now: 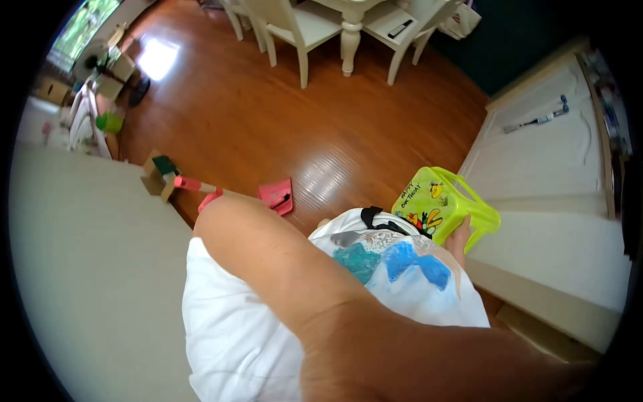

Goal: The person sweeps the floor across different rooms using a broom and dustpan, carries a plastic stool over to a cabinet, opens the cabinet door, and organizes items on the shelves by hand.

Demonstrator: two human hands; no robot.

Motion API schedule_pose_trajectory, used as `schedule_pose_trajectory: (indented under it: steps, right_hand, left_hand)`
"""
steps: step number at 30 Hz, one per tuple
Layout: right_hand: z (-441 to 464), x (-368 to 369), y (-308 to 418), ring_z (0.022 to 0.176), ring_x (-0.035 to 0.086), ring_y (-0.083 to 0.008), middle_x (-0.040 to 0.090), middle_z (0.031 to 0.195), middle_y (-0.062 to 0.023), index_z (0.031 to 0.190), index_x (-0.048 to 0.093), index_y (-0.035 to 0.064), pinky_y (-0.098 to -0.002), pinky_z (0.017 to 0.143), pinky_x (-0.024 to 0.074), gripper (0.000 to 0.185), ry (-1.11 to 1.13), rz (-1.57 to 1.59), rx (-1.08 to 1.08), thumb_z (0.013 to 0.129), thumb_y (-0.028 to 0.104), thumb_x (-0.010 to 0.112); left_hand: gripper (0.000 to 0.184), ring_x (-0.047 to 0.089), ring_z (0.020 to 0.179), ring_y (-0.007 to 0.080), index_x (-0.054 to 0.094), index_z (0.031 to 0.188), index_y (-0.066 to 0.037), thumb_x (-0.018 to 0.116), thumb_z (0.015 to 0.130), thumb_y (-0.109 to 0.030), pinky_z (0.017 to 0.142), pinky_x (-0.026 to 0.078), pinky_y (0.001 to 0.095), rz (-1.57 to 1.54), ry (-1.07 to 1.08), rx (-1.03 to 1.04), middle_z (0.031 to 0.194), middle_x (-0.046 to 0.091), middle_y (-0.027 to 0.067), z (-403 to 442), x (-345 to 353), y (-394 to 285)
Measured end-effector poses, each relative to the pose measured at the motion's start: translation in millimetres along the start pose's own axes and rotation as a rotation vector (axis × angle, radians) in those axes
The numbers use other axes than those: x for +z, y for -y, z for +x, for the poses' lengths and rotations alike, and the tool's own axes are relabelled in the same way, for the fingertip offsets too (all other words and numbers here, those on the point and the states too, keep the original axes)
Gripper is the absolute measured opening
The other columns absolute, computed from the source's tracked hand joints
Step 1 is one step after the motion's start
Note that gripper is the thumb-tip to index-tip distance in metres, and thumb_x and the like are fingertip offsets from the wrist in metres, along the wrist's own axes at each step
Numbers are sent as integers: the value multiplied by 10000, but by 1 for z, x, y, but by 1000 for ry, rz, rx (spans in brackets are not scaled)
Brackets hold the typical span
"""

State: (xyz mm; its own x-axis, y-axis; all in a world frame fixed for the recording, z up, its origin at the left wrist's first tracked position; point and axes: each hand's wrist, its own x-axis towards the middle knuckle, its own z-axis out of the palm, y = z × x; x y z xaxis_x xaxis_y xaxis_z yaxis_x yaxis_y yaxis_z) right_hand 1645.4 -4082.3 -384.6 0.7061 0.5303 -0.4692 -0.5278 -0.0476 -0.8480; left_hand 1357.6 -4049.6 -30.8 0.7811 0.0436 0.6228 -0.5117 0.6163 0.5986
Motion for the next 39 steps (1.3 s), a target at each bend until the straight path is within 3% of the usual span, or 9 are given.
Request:
schedule_pose_trajectory:
  steps: [8,11,15,18,20,23,27,31,39]
  right_hand:
    - [-14,4,14,879,483,-213,488,1027,-112,1080,422,-38,-305,737,395,450,-137,-33,-52,839,339,369]
    - [-10,1,11,877,482,-205,494,1012,-108,1069,433,-36,-300,751,381,446,-141,-71,-101,835,340,379]
    - [-17,5,23,866,477,-196,506,989,-106,1050,451,-40,-297,743,371,429,-200,-255,-42,838,325,381]
    - [-23,9,26,852,476,-209,503,983,-122,1027,464,-58,-310,710,385,473,-177,-255,-75,821,363,400]
    - [-17,6,22,843,479,-211,505,976,-123,1025,463,-59,-312,708,386,479,-154,-260,-100,819,369,402]
    - [-21,6,29,835,481,-210,506,970,-123,1030,458,-57,-314,705,387,484,-138,-307,-112,819,375,400]
    - [-7,3,20,786,487,-179,525,915,-95,973,489,-49,-284,688,380,396,-121,-189,-66,830,310,403]
    - [-10,8,27,743,489,-163,535,864,-83,925,506,-45,-276,658,384,385,-127,-294,-32,829,315,408]
    - [-24,30,47,698,474,-130,537,775,-57,832,544,-23,-258,634,374,366,-14,-413,-139,823,323,424]
  left_hand:
    - [771,459,973,306,296,1115,119,347,755,-561,868,347,331,-302,-211,697,1067,438,196,24,14,18]
    - [872,331,1114,299,250,1166,114,305,718,-633,914,280,347,-136,81,191,1182,352,215,4,-5,-9]
    - [536,541,786,237,512,961,79,348,828,-413,830,357,328,76,-283,-148,791,570,150,1,-1,-32]
    - [888,327,1116,306,203,1209,83,319,708,-641,939,241,351,298,180,10,1216,305,215,-16,-18,-20]
    - [621,548,818,267,468,1011,100,341,807,-473,768,398,348,394,-16,-277,807,571,178,-14,-10,-47]
    - [578,562,729,279,435,1030,98,376,808,-434,649,445,342,892,93,-60,776,567,182,-53,-36,-53]
    - [206,532,612,157,470,818,29,392,824,-162,511,434,239,991,-1312,369,674,552,131,-87,-46,-24]
    - [248,506,567,128,445,885,33,416,833,-208,509,424,222,678,-1310,565,654,530,111,-120,-74,-9]
    - [155,518,625,95,497,876,13,492,794,-118,574,415,202,705,-1385,-122,683,540,53,-126,-139,26]
